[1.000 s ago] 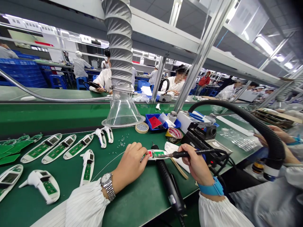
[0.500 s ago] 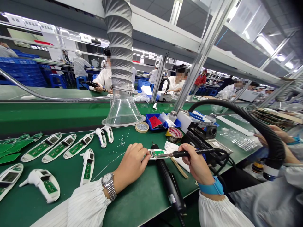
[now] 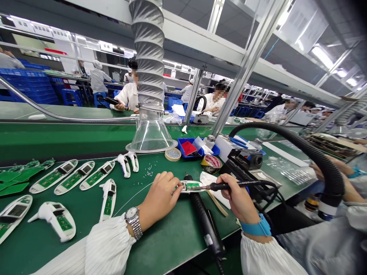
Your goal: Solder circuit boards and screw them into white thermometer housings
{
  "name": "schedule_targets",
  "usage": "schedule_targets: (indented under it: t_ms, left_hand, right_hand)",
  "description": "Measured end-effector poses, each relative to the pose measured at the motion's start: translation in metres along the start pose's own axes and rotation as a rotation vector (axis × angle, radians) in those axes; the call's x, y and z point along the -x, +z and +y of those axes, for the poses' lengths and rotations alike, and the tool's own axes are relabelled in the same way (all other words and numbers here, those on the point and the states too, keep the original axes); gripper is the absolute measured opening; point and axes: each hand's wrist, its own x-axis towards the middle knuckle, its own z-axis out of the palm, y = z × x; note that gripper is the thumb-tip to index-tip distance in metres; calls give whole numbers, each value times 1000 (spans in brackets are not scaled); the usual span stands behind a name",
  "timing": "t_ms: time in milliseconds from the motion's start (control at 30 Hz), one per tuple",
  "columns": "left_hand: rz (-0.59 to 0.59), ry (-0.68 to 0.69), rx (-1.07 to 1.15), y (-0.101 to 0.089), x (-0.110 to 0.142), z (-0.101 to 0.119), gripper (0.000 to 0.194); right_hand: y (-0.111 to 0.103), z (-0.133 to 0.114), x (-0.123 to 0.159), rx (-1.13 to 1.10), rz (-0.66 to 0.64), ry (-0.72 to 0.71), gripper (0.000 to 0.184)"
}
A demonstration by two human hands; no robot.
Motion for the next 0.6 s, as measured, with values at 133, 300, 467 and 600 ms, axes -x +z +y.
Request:
schedule_targets:
  t_ms: [133, 300, 467, 600]
  left_hand:
    - [59, 2, 4, -9, -2, 0, 16]
    - [48, 12, 10, -15, 3, 7, 16]
    - [-50, 39, 58, -19, 23, 17, 15]
    - [-156, 14, 144, -20, 48, 12, 18]
  right_hand:
    - [-2, -4, 0, -32, 51, -50, 32]
    - [-14, -14, 6, -67, 169, -127, 30]
    - [-49, -25, 14, -50, 351, -219, 28]
    - [-90, -33, 14, 41, 507, -300, 28]
